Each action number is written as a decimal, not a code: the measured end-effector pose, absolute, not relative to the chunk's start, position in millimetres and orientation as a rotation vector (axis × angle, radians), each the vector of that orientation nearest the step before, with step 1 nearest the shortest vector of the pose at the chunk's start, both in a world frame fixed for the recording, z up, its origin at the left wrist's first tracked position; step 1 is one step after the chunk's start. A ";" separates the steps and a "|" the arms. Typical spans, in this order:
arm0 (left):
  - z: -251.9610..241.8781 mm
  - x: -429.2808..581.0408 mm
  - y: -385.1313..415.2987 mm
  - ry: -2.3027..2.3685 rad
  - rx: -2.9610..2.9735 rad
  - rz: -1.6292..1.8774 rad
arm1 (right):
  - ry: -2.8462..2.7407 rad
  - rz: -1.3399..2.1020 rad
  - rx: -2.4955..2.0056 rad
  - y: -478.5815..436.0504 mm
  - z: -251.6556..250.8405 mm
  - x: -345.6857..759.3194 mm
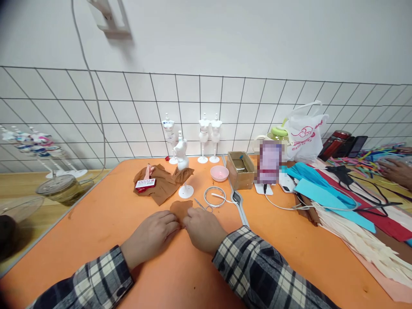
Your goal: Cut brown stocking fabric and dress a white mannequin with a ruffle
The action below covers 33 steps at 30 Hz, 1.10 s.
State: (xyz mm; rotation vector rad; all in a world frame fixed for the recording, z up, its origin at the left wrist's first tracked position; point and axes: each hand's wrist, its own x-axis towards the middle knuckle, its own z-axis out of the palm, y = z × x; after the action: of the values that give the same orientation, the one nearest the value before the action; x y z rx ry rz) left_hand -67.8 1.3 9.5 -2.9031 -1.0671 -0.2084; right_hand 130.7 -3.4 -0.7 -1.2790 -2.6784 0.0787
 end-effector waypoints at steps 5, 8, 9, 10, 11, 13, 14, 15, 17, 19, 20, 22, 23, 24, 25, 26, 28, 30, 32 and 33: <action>7.8 -69.4 1.7 -1.102 -2.904 -0.194 | -2.698 0.061 -1.305 -4.9 -0.4 130.0; 5.0 -70.9 3.1 -1.160 -2.901 -0.267 | -2.652 0.084 -1.339 -1.4 -3.5 131.3; 4.3 -71.2 3.7 -1.174 -2.908 -0.284 | -2.640 0.097 -1.349 -0.2 -4.5 131.7; 3.9 -71.2 4.1 -1.186 -2.917 -0.292 | -2.633 0.112 -1.357 0.8 -5.2 131.9; 3.7 -71.0 4.5 -1.198 -2.922 -0.292 | -2.631 0.124 -1.365 1.5 -5.5 131.9; 3.8 -70.2 4.8 -1.221 -2.900 -0.283 | -2.637 0.127 -1.362 2.0 -5.1 131.2; 4.0 -69.5 4.8 -1.222 -2.875 -0.284 | -2.642 0.114 -1.355 1.7 -4.4 130.7; 4.2 -68.8 4.8 -1.208 -2.849 -0.288 | -2.647 0.090 -1.346 1.2 -3.5 130.0; 4.2 -67.3 4.5 -1.140 -2.818 -0.304 | -2.660 0.020 -1.324 -0.4 -2.2 128.7; 3.6 -66.4 4.0 -1.071 -2.813 -0.315 | -2.688 -0.026 -1.297 -2.1 -2.1 128.2; 3.0 -66.3 3.9 -1.050 -2.818 -0.301 | -2.704 -0.032 -1.284 -2.6 -2.8 128.4; 1.7 -66.9 3.7 -1.046 -2.834 -0.232 | -2.719 -0.019 -1.273 -2.8 -5.6 129.6; 0.9 -67.6 3.8 -1.061 -2.845 -0.200 | -2.711 -0.003 -1.276 -2.4 -7.4 130.4; 0.3 -68.4 4.1 -1.085 -2.862 -0.184 | -2.693 0.017 -1.284 -1.6 -9.2 131.3; -0.3 -69.2 4.5 -1.115 -2.884 -0.190 | -2.669 0.040 -1.294 -0.5 -11.0 132.1; -0.9 -70.0 4.9 -1.150 -2.905 -0.219 | -2.649 0.063 -1.301 0.7 -12.5 132.8; -1.9 -70.8 6.0 -1.212 -2.946 -0.297 | -2.628 0.095 -1.314 3.1 -14.4 133.6; -2.8 -70.4 6.9 -1.238 -2.967 -0.340 | -2.625 0.104 -1.326 4.6 -14.5 133.7; -3.6 -69.2 7.4 -1.232 -2.948 -0.357 | -2.630 0.096 -1.330 4.7 -12.8 133.5; -3.8 -68.5 7.4 -1.220 -2.928 -0.369 | -2.637 0.085 -1.325 4.2 -11.4 133.5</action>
State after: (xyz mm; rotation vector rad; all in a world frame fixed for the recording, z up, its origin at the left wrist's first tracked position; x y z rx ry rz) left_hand -68.5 7.4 -3.8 -2.9284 -1.2198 -0.3687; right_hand 133.5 4.2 -11.4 -1.3249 -2.6372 0.0850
